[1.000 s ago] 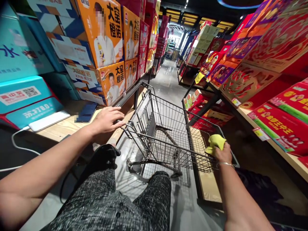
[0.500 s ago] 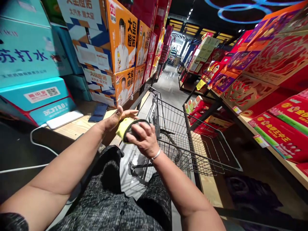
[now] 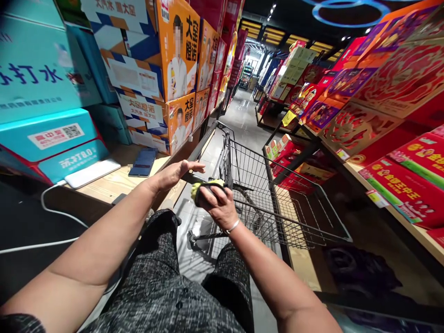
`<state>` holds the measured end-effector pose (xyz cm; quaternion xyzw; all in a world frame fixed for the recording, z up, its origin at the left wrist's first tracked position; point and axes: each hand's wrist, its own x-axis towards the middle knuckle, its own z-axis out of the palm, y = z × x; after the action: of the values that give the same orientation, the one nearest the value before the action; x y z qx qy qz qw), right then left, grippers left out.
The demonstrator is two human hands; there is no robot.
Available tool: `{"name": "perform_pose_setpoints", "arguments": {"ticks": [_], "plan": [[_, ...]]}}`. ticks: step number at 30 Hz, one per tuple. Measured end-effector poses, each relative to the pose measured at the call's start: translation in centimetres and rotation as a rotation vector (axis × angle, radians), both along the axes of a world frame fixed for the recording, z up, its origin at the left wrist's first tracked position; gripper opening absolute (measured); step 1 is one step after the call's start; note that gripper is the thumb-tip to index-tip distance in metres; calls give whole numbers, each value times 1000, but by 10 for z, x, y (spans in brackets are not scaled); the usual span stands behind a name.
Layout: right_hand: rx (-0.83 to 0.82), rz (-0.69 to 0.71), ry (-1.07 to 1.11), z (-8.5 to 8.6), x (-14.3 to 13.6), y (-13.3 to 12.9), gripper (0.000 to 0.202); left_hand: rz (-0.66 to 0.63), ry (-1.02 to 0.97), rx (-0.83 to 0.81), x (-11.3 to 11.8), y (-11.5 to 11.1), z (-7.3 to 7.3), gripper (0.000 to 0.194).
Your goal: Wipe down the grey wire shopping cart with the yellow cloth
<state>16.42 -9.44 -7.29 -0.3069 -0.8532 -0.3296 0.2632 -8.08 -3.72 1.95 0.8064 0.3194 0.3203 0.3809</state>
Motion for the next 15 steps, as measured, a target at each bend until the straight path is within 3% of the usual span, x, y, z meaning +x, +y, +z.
{"name": "perform_pose_setpoints", "arguments": {"ticks": [4,7,10,15], "plan": [[-63,-57,-9,-27,56,-21,26,41,-15,83,4,2,-5,114],[-56,-89,13,-38,66,-26,33,4,-104,17,5,2,-8,112],[-16,-77,83,-31,43,-16,43,-8,-150,-54,6,1,-9,110],[67,15,224,6,-22,9,51,-79,-259,-236,6,2,-8,109]]}}
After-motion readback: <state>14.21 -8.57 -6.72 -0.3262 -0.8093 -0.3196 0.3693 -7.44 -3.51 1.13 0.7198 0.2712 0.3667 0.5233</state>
